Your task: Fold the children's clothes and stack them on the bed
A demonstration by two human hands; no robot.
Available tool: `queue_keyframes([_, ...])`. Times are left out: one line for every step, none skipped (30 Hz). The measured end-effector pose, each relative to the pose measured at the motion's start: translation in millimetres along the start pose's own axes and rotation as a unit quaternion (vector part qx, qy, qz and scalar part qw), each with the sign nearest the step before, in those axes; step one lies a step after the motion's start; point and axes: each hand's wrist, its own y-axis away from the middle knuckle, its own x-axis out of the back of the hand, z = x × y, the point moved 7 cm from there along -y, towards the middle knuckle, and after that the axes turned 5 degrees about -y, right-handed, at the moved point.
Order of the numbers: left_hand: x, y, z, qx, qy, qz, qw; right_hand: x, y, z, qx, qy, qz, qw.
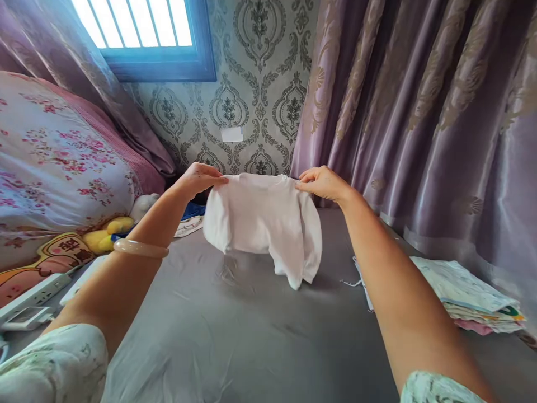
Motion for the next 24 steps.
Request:
queue_keyframes([-4.7, 0, 3, -0.010, 0.013, -0.025, 1.000, -4, 1, 0, -0.002, -0.006, -0.027, 1.000])
queue_keyframes([-11.0, 2, 6, -0.020, 0.036, -0.062, 0.997, -9, 3, 1, -0.003, -0.017, -0.055, 0.998])
queue_keyframes([-17.0, 3, 8, -0.027, 0.059, -0.100, 0.993, -12, 4, 1, -0.005, -0.028, -0.076, 0.997])
queue_keyframes([-20.6, 4, 10, -0.030, 0.074, -0.121, 0.989, -13, 4, 3, -0.009, -0.037, -0.078, 0.996])
queue_keyframes([-20.7, 4, 9, -0.026, 0.076, -0.115, 0.990, -10, 4, 4, -0.015, -0.040, -0.060, 0.997])
queue_keyframes([-17.3, 3, 7, -0.016, 0.066, -0.084, 0.994, -7, 4, 6, -0.023, -0.035, -0.032, 0.999])
queue_keyframes([-12.7, 2, 5, -0.004, 0.048, -0.045, 0.998, -4, 3, 7, -0.028, -0.025, -0.007, 0.999])
queue_keyframes([-8.9, 2, 3, 0.004, 0.032, -0.014, 0.999, -2, 4, 7, -0.028, -0.013, 0.004, 1.000])
queue_keyframes([-7.6, 2, 3, 0.005, 0.025, -0.002, 1.000, -2, 4, 5, -0.023, -0.003, -0.001, 1.000])
queue_keyframes([-9.4, 2, 5, -0.004, 0.034, -0.013, 0.999, -4, 6, 2, -0.012, -0.001, -0.019, 1.000])
queue_keyframes([-13.7, 3, 8, -0.017, 0.057, -0.043, 0.997, -7, 7, -1, 0.000, -0.007, -0.046, 0.999])
queue_keyframes([-18.6, 4, 12, -0.030, 0.087, -0.077, 0.993, -10, 8, -4, 0.009, -0.021, -0.068, 0.997])
queue_keyframes([-21.6, 5, 15, -0.037, 0.113, -0.095, 0.988, -11, 8, -5, 0.010, -0.038, -0.077, 0.996])
queue_keyframes([-22.2, 4, 15, -0.037, 0.128, -0.090, 0.987, -10, 7, -3, 0.005, -0.055, -0.065, 0.996])
queue_keyframes([-20.7, 1, 15, -0.033, 0.132, -0.065, 0.989, -6, 4, 0, -0.004, -0.068, -0.034, 0.997])
queue_keyframes([-18.0, -2, 13, -0.028, 0.127, -0.028, 0.991, -2, 0, 5, -0.014, -0.076, 0.008, 0.997])
queue_keyframes([-15.4, -5, 10, -0.024, 0.119, 0.010, 0.993, 2, -4, 11, -0.021, -0.078, 0.053, 0.995])
queue_keyframes([-13.8, -8, 8, -0.022, 0.112, 0.043, 0.993, 5, -7, 17, -0.023, -0.077, 0.095, 0.992])
queue_keyframes([-13.6, -10, 6, -0.021, 0.110, 0.065, 0.992, 8, -10, 23, -0.021, -0.074, 0.128, 0.989])
queue_keyframes([-14.4, -13, 3, -0.020, 0.114, 0.077, 0.990, 9, -13, 28, -0.016, -0.069, 0.149, 0.986])
queue_keyframes([-15.6, -15, 1, -0.020, 0.118, 0.085, 0.989, 9, -15, 33, -0.011, -0.063, 0.164, 0.984])
queue_keyframes([-16.4, -16, 0, -0.021, 0.121, 0.093, 0.988, 9, -16, 37, -0.007, -0.053, 0.175, 0.983])
queue_keyframes([-16.6, -17, -1, -0.023, 0.122, 0.102, 0.987, 10, -17, 40, -0.004, -0.039, 0.185, 0.982])
queue_keyframes([-16.3, -17, -2, -0.028, 0.122, 0.112, 0.986, 11, -17, 43, -0.001, -0.022, 0.194, 0.981])
